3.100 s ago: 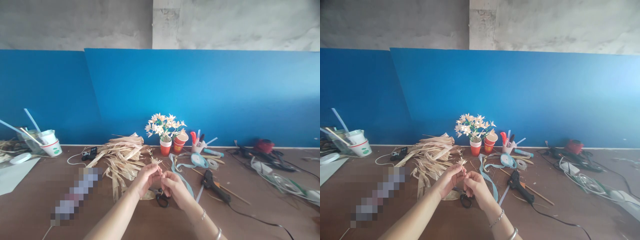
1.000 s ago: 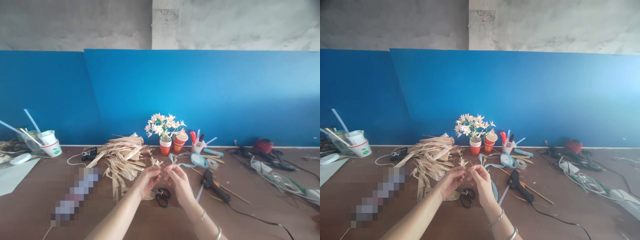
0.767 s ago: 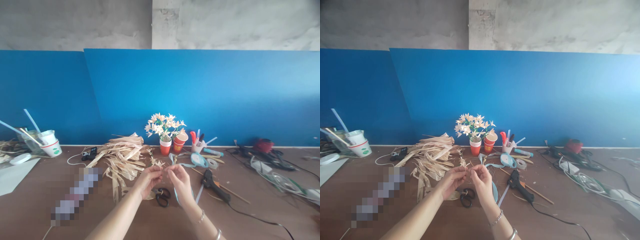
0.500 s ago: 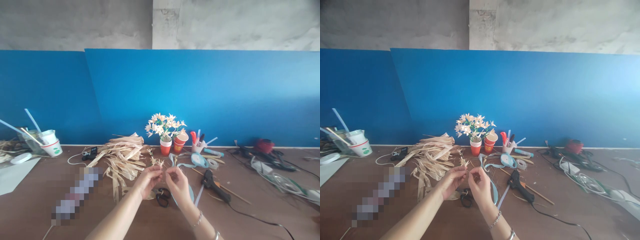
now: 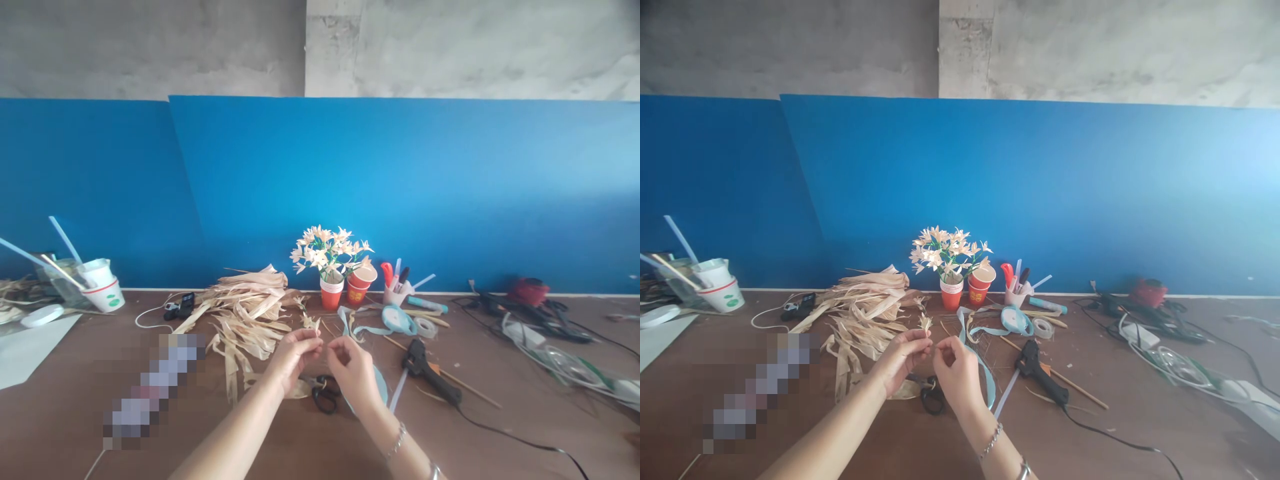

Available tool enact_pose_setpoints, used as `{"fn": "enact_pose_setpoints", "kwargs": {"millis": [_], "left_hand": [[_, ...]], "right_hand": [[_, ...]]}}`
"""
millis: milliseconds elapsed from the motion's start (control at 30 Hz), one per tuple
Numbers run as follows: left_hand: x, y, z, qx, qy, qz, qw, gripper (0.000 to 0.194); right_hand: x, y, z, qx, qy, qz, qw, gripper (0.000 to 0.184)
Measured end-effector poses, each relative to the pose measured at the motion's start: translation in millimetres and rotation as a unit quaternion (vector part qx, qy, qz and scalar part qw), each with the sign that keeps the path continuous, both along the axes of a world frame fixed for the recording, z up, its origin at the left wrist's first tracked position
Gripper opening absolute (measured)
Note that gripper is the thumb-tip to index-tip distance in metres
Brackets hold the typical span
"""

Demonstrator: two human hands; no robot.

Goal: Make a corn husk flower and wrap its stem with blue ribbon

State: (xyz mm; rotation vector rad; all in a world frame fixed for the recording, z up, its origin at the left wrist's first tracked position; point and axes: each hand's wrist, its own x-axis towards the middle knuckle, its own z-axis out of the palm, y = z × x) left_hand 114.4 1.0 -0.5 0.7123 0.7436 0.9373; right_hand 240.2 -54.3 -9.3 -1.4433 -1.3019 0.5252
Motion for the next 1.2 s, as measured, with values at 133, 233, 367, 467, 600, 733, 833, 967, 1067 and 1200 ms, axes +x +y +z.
{"fn": "enact_pose_setpoints", "kwargs": {"millis": [133, 233, 367, 467, 600, 733, 833, 967, 1067, 1200], "left_hand": [[0.4, -0.1, -0.2, 0.002, 0.007, 0.008, 1.000, 0.019], [0.9, -1.0, 0.1, 0.005, 0.012, 0.013, 1.000, 0.021], [0.8, -1.8, 1.1, 0.005, 0.020, 0.016, 1.000, 0.023], [0.4, -1.7, 1.6, 0.002, 0.022, 0.018, 1.000, 0.024], [0.7, -0.8, 0.3, 0.006, 0.032, 0.024, 0.999, 0.025], [1.5, -0.6, -1.4, 0.026, 0.042, 0.032, 0.998, 0.026], [2.2, -1.4, -2.1, 0.026, 0.045, 0.038, 0.998, 0.026], [3.2, -2.4, -1.8, 0.010, 0.041, 0.045, 0.998, 0.026], [3.7, -3.0, -1.0, -0.003, 0.038, 0.047, 0.998, 0.026], [4.2, -3.5, -1.9, -0.008, 0.029, 0.046, 0.998, 0.025]], "right_hand": [[-0.1, 0.7, -1.2, -0.009, -0.029, 0.008, 1.000, 0.008], [-0.3, 0.9, -2.4, -0.020, -0.042, 0.002, 0.999, 0.010], [-1.0, -0.2, -2.0, -0.028, -0.040, 0.002, 0.999, 0.013], [-1.2, -1.2, 0.2, -0.022, -0.037, 0.009, 0.999, 0.013], [-1.2, -1.6, 2.8, -0.014, -0.043, 0.007, 0.999, 0.013], [-1.6, -1.4, 2.1, -0.023, -0.050, -0.001, 0.998, 0.013], [-1.7, -1.4, 0.9, -0.033, -0.048, -0.005, 0.998, 0.013], [-1.5, -1.0, 0.8, -0.046, -0.045, -0.005, 0.998, 0.014], [-1.7, -0.9, 0.8, -0.048, -0.040, -0.005, 0.998, 0.013], [-3.1, -1.4, -0.2, -0.055, -0.029, 0.001, 0.998, 0.013]]}}
